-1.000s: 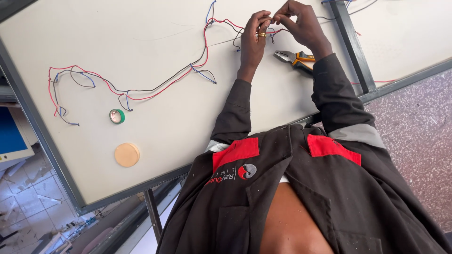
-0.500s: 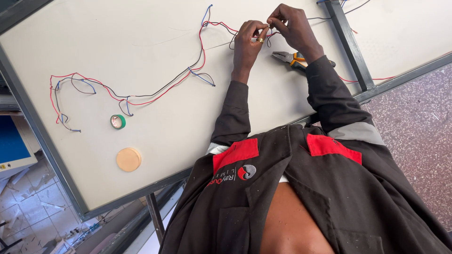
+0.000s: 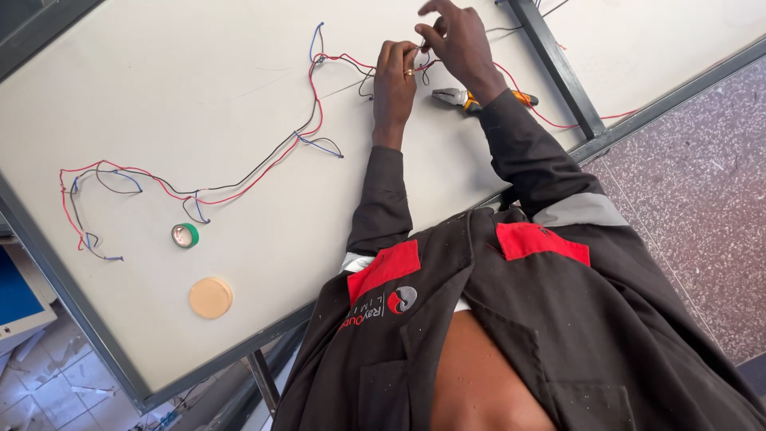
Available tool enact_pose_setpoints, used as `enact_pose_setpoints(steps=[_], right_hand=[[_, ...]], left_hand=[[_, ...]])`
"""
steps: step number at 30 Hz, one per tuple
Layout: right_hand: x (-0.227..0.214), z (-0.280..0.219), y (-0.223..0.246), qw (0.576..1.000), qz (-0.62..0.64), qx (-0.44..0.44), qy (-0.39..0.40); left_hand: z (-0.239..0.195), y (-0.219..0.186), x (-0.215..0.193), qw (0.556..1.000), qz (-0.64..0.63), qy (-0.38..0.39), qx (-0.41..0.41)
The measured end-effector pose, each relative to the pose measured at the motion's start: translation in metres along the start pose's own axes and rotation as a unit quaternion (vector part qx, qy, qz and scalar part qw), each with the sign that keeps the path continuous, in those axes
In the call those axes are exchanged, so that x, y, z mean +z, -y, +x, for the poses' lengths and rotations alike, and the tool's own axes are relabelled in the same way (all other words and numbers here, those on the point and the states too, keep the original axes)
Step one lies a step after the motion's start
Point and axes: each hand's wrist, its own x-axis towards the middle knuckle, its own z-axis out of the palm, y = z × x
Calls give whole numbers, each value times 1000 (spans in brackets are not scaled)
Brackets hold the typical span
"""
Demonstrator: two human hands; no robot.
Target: Stripping and connecting electrical wires on a sign panel using pliers
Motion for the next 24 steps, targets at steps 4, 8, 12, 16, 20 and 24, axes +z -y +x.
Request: enact_pose_setpoints(steps=[4,8,12,16,20,24], right_hand=[[10,-18,-9,977,-162,-115,-71],[38,-33,-49,966,-249,-53,-48],[50,-34,-47,964,-247,-89,-33],[38,-36,-34,964,-229,-135,-20],[16,-26,3,948,-256,-192,-4],[14,-7,-19,946,-219,-237,20]], left_hand=[[-3,15,2,998,17,15,-60],[-6,27,12,996,50,17,-71],[-3,34,3,997,15,44,-64],[-2,11,-10,996,10,60,-69],[1,0,-17,994,71,72,-38],[6,16,-18,995,66,74,-12]])
